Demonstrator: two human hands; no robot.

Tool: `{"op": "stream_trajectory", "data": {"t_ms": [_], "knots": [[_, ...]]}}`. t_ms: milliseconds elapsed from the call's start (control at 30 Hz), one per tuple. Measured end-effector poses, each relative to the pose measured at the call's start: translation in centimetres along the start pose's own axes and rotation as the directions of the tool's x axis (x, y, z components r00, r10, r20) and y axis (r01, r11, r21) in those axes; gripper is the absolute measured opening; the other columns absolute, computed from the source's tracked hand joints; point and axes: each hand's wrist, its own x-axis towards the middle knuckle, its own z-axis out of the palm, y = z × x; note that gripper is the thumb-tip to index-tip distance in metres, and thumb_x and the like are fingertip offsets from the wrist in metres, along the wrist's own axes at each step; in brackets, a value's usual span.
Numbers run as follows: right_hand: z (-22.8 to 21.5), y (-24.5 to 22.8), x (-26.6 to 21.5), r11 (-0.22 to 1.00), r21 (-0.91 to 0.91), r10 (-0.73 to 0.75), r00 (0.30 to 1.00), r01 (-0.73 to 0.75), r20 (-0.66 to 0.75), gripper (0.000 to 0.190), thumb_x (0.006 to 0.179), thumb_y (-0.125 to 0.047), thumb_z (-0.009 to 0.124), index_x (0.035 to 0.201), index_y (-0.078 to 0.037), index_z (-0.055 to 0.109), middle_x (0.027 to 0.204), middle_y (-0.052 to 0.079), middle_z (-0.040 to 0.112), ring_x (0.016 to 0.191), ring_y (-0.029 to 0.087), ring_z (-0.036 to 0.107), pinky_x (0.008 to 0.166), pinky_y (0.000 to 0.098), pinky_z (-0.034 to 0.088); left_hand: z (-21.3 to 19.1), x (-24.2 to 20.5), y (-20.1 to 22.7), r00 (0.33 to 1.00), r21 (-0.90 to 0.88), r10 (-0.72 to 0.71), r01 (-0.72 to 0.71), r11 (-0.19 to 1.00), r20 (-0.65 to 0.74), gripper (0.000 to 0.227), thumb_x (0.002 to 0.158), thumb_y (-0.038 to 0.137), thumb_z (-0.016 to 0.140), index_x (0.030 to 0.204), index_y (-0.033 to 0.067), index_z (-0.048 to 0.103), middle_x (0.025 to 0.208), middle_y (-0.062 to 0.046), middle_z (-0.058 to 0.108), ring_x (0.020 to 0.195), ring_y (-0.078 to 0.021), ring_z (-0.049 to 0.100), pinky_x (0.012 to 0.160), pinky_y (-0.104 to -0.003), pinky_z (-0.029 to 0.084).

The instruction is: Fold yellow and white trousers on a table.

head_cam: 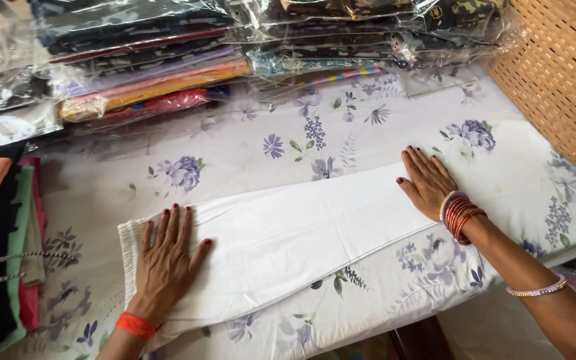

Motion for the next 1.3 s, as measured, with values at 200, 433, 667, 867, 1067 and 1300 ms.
{"op": "stream_trajectory", "data": {"t_ms": [200,433,667,867,1067,1300], "knots": [[-3.7,-8.3,1.2,0.898,-0.425,0.156,0.985,-0.111,0.073,0.073,0.100,-0.054,0.025,0.157,-0.009,0.017,0.166,0.012,0.011,0.153,0.027,0.006,0.121,0.0481,0.001,-1.9,2.3,2.9,0.974,0.211,-0.043,-0.005,0.977,0.222,0.086,0.095,0.069,0.023,0.157,0.0081,0.020,0.163,-0.017,0.023,0.151,-0.0304,0.019,0.122,-0.049,0.006],[-2.9,-23.1,0.4,0.892,0.276,-0.387,0.921,0.359,0.053,0.087,0.096,-0.052,0.047,0.156,0.002,0.016,0.161,0.026,0.019,0.150,0.037,0.016,0.121,0.0483,0.010,-2.0,5.2,13.2,0.952,-0.469,0.306,-0.267,0.842,0.009,0.085,0.103,0.056,0.038,0.157,-0.0068,0.018,0.163,-0.027,0.020,0.153,-0.0378,0.017,0.121,-0.052,0.011],[-4.3,-13.0,1.8,0.975,0.157,-0.196,0.949,0.160,0.247,0.077,0.103,-0.052,0.032,0.159,-0.003,0.011,0.168,0.017,0.012,0.155,0.029,0.011,0.126,0.0433,0.008,-2.9,4.9,5.9,0.964,0.007,0.258,-0.259,0.966,0.059,0.082,0.091,0.062,0.037,0.159,0.0192,0.018,0.166,-0.013,0.020,0.150,-0.0313,0.016,0.115,-0.070,0.009],[-0.2,1.6,-0.2,0.998,-0.020,0.062,0.998,-0.062,-0.009,0.072,0.104,-0.049,0.024,0.159,-0.002,0.016,0.167,0.017,0.015,0.154,0.027,0.011,0.124,0.0437,0.007,-0.4,1.4,-2.8,1.000,0.078,-0.011,0.011,0.997,-0.007,0.074,0.095,0.067,0.023,0.158,0.0289,0.018,0.163,-0.005,0.021,0.150,-0.0260,0.021,0.120,-0.065,0.004],[-4.4,-3.2,-0.1,0.853,-0.475,0.303,0.946,-0.216,0.113,0.073,0.104,-0.055,0.024,0.157,-0.006,0.015,0.168,0.015,0.011,0.157,0.027,0.004,0.125,0.0486,0.003,-2.8,3.4,-0.3,0.961,0.408,-0.075,-0.042,0.912,0.267,0.080,0.095,0.066,0.028,0.162,0.0254,0.014,0.168,-0.009,0.011,0.151,-0.0276,0.011,0.115,-0.066,0.000],[-3.3,-19.2,-1.1,0.977,0.054,-0.213,0.973,0.208,0.091,0.085,0.101,-0.055,0.033,0.157,0.004,0.008,0.166,0.021,0.006,0.153,0.029,0.005,0.123,0.0418,0.004,-1.6,1.5,13.2,0.968,-0.199,0.243,-0.251,0.947,-0.064,0.087,0.097,0.057,0.041,0.157,-0.0018,0.018,0.165,-0.022,0.015,0.153,-0.0343,0.013,0.120,-0.058,0.007]]}}
